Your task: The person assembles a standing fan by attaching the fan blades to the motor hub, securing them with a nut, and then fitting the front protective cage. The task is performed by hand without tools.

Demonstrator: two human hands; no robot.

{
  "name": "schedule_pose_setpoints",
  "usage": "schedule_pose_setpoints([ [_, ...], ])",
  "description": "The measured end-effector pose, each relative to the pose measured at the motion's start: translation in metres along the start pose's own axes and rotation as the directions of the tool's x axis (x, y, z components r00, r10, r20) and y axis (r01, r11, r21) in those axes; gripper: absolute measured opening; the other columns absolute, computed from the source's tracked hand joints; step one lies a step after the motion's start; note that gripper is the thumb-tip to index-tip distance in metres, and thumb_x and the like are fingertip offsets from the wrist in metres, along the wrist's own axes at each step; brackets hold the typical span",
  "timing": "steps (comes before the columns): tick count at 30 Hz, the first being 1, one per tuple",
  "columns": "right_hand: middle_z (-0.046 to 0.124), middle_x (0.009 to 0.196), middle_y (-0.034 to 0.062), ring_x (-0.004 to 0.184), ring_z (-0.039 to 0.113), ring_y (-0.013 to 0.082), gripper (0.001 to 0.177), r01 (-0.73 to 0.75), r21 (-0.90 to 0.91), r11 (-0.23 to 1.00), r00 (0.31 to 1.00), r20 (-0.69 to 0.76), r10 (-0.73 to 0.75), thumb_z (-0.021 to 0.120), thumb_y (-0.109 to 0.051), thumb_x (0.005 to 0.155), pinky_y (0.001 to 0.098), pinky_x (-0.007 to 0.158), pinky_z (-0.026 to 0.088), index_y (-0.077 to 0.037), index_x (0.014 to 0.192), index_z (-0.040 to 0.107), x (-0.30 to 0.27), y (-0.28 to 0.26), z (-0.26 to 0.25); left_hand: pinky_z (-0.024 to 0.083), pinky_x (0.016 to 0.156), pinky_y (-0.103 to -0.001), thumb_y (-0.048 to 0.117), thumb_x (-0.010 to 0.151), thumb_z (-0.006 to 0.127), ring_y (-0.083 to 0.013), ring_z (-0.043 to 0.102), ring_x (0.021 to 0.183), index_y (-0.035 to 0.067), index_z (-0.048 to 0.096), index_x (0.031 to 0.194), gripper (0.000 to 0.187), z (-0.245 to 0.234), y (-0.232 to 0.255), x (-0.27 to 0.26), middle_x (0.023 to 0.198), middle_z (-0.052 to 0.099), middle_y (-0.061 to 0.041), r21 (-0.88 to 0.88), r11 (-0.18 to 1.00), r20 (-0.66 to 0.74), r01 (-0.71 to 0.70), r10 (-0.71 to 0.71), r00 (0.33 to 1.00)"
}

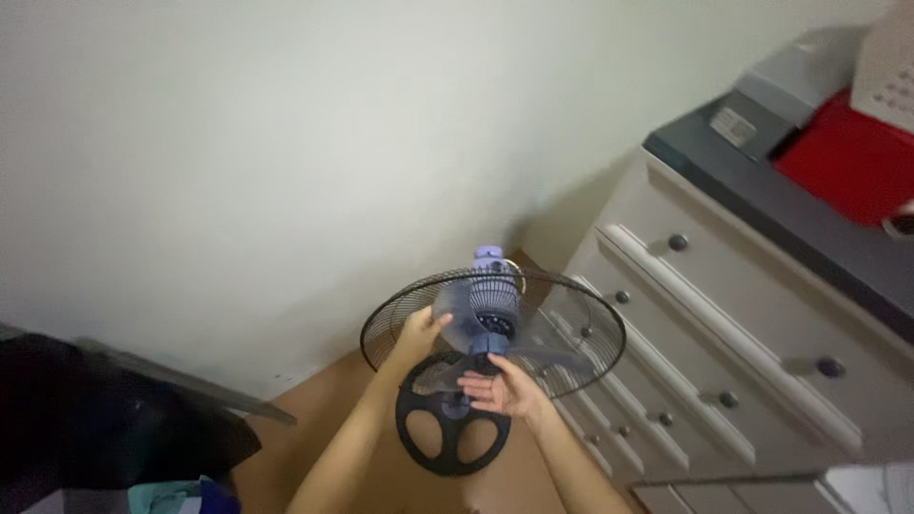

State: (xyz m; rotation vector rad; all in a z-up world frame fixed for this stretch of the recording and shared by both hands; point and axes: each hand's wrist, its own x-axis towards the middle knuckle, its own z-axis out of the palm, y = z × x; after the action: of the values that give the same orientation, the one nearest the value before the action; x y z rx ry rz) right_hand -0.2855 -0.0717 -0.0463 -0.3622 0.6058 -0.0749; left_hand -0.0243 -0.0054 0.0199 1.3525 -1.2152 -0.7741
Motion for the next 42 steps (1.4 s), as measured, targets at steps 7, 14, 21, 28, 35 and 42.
schedule_pose_setpoints([
  [7,0.076,0.103,0.0142,0.095,0.074,0.0252,0.045,0.094,0.140,0.986,0.957,-0.287,-0.050,0.078,-0.034,0.085,0.0473,0.095,0.059,0.001,0.111,0.066,0.030,0.013,0.019,0.050,0.071,-0.042,0.044,0.106,0.072,-0.0252,0.049,0.080,-0.010,0.063,0.104,0.055,0.002,-0.010,0.015,0.086,0.055,-0.027,0.411,0.908,-0.104,0.084,-0.045,0.994],
  [14,0.062,0.068,0.0051,0.064,0.063,0.0226,0.039,0.136,-0.024,0.990,0.846,-0.518,-0.129,0.082,-0.034,0.083,0.0445,0.091,0.060,-0.001,0.091,0.064,0.024,0.002,0.036,0.052,0.069,-0.038,0.036,0.097,0.072,-0.0190,0.058,0.074,-0.003,0.067,0.105,0.040,0.007,-0.034,0.008,0.085,0.069,-0.014,0.306,0.951,-0.243,-0.039,0.118,0.963],
  [21,0.052,0.059,0.0005,0.054,0.054,0.0177,0.035,0.035,-0.042,0.998,0.883,-0.467,-0.051,0.082,-0.032,0.084,0.0462,0.083,0.061,-0.008,0.086,0.057,0.023,-0.008,0.028,0.053,0.076,-0.037,0.025,0.098,0.071,-0.0190,0.062,0.081,-0.001,0.068,0.113,0.030,0.014,-0.015,-0.009,0.095,0.075,-0.018,0.111,0.994,-0.295,-0.009,0.041,0.955],
  [28,0.051,0.062,-0.0011,0.058,0.053,0.0151,0.024,0.042,-0.023,0.999,0.911,-0.410,-0.047,0.078,-0.025,0.087,0.0497,0.089,0.064,-0.009,0.091,0.061,0.007,-0.009,0.054,0.051,0.080,-0.041,0.029,0.097,0.070,-0.0280,0.067,0.089,-0.003,0.066,0.120,0.039,0.010,0.037,-0.014,0.102,0.074,-0.022,0.329,0.918,-0.260,-0.223,0.315,0.913],
  [35,0.054,0.067,0.0028,0.064,0.059,0.0212,0.035,0.051,-0.066,0.997,0.953,-0.294,-0.068,0.076,-0.038,0.088,0.0466,0.088,0.057,-0.009,0.092,0.057,0.002,-0.001,0.033,0.048,0.062,-0.041,0.040,0.101,0.072,-0.0234,0.050,0.068,-0.008,0.060,0.098,0.050,0.013,0.000,-0.005,0.075,0.058,-0.023,0.391,0.910,-0.231,0.140,-0.050,0.972],
  [42,0.058,0.072,0.0037,0.065,0.061,0.0211,0.052,0.001,-0.295,0.956,0.908,-0.400,-0.124,0.080,-0.051,0.078,0.0451,0.081,0.060,-0.006,0.096,0.059,0.013,-0.005,0.018,0.057,0.068,-0.028,0.026,0.094,0.068,-0.0073,0.067,0.083,0.008,0.065,0.114,0.028,0.016,-0.053,-0.019,0.095,0.071,0.004,-0.263,0.957,-0.325,0.121,-0.206,0.923],
])
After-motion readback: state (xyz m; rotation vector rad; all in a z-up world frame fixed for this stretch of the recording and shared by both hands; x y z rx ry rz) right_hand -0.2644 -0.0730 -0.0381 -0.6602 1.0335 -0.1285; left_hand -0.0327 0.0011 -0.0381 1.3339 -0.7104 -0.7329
